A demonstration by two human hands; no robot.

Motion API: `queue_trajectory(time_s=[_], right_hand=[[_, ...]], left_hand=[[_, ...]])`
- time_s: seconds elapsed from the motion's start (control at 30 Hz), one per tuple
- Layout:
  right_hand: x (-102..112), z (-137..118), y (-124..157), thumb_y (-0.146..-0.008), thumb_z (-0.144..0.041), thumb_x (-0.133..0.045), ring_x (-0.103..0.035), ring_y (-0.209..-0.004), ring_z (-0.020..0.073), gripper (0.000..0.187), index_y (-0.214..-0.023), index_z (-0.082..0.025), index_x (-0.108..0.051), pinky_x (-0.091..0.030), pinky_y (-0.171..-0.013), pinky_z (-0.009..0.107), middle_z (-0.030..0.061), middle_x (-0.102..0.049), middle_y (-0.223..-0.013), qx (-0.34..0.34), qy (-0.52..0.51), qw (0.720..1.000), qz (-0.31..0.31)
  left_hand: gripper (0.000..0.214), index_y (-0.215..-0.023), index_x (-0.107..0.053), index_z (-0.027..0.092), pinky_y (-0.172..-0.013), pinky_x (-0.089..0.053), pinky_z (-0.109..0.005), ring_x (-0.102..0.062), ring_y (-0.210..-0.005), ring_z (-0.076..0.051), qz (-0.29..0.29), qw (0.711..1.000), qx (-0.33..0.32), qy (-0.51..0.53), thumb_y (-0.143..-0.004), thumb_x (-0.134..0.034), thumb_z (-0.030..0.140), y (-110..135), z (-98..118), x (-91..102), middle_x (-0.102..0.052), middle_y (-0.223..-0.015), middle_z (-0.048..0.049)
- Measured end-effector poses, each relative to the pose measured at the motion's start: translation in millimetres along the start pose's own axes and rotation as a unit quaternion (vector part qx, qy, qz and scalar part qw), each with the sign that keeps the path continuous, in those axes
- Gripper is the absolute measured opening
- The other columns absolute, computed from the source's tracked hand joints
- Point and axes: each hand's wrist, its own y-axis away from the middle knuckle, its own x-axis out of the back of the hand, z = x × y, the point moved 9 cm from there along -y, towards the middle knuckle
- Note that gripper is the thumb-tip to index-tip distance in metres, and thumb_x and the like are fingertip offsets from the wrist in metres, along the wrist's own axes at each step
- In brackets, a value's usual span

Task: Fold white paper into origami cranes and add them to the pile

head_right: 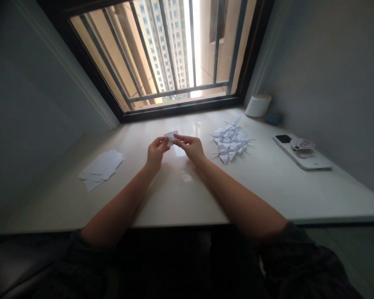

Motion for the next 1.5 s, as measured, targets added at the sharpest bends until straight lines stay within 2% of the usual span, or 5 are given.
queue_trajectory(time_s=[0.4,0.8,0.97,1.23,1.5], right_hand=[[-3,-5,4,-0.061,-0.049,-0.079,-0.063,-0.069,0.0173,0.050,-0.102,-0.021,-0.075,-0.050,-0.065,0.031,0.0076,-0.076,-0.092,0.019,0.046,0.999,-0.012],[-4,2,1,-0.059,-0.046,-0.080,-0.055,-0.059,0.0120,0.046,-0.099,-0.023,-0.075,-0.046,-0.061,0.030,0.0024,-0.074,-0.073,-0.007,-0.030,0.999,-0.012],[-3,1,2,-0.058,-0.043,-0.080,-0.053,-0.059,0.0113,0.043,-0.097,-0.024,-0.076,-0.045,-0.061,0.029,0.0018,-0.073,-0.073,-0.017,-0.039,0.999,0.000],[0,2,3,-0.056,-0.040,-0.080,-0.055,-0.060,0.0109,0.043,-0.096,-0.023,-0.076,-0.045,-0.060,0.027,0.0019,-0.072,-0.075,-0.055,-0.061,0.997,0.004],[3,5,3,-0.054,-0.043,-0.081,-0.055,-0.060,0.0108,0.046,-0.095,-0.022,-0.076,-0.045,-0.059,0.027,0.0018,-0.071,-0.072,-0.058,-0.070,0.996,0.015]], left_hand=[[0.025,-0.079,-0.066,0.017,-0.071,-0.048,-0.025,-0.061,-0.074,-0.012,0.032,0.999,-0.020,0.004,-0.071,-0.072,0.040,0,3,4.8,-0.068,-0.081,-0.0027],[0.019,-0.077,-0.068,0.018,-0.067,-0.045,-0.024,-0.061,-0.073,-0.012,0.048,0.998,-0.036,-0.003,-0.071,-0.072,0.036,3,8,6.3,-0.069,-0.080,-0.0022],[0.022,-0.079,-0.072,0.019,-0.066,-0.044,-0.024,-0.060,-0.072,-0.012,0.071,0.997,-0.030,-0.015,-0.067,-0.075,0.037,4,9,9.8,-0.070,-0.080,-0.0029],[0.024,-0.080,-0.072,0.017,-0.068,-0.045,-0.025,-0.059,-0.068,-0.011,0.048,0.998,-0.030,-0.005,-0.067,-0.076,0.037,5,12,4.6,-0.070,-0.076,-0.0028],[0.037,-0.086,-0.059,0.020,-0.063,-0.045,-0.024,-0.064,-0.065,-0.014,0.012,0.998,-0.065,-0.004,-0.062,-0.081,0.038,9,20,-1.8,-0.071,-0.071,-0.0014]])
